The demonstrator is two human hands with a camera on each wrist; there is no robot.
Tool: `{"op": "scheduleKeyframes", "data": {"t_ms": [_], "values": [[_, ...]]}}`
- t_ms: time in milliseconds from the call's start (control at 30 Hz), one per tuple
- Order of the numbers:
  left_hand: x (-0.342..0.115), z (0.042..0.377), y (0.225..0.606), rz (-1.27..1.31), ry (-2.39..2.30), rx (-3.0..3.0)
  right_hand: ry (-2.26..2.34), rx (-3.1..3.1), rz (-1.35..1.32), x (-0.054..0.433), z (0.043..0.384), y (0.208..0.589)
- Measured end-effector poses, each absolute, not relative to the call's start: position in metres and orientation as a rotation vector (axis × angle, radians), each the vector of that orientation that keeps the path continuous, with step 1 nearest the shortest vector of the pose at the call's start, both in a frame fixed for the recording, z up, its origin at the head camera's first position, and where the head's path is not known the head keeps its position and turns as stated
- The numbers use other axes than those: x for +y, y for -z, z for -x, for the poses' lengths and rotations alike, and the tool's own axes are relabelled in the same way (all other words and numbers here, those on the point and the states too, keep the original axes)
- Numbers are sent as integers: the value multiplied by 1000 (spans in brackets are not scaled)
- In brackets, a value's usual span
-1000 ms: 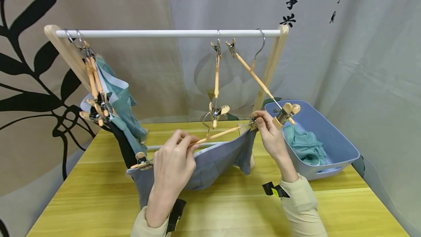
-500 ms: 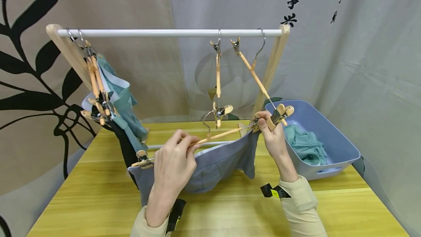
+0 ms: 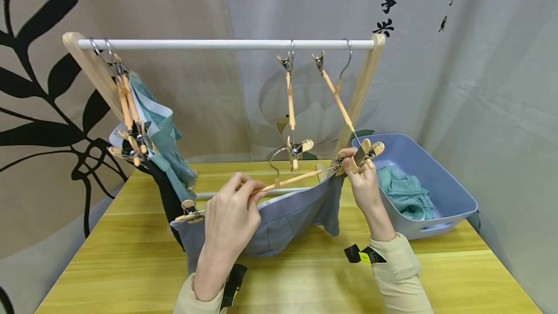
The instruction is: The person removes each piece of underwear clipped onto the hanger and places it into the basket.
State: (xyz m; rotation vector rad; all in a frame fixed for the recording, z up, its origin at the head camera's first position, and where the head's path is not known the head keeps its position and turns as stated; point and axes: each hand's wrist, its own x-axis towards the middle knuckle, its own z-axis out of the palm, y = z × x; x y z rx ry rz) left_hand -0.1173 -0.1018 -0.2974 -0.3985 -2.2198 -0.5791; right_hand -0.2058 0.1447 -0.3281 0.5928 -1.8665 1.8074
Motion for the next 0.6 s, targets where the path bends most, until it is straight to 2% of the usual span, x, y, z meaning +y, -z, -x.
{"op": "scheduleKeyframes", "data": {"t_ms": [600], "values": [[-100, 115, 295, 403, 588, -2220, -1852, -1807, -516, 143, 202, 323]]}}
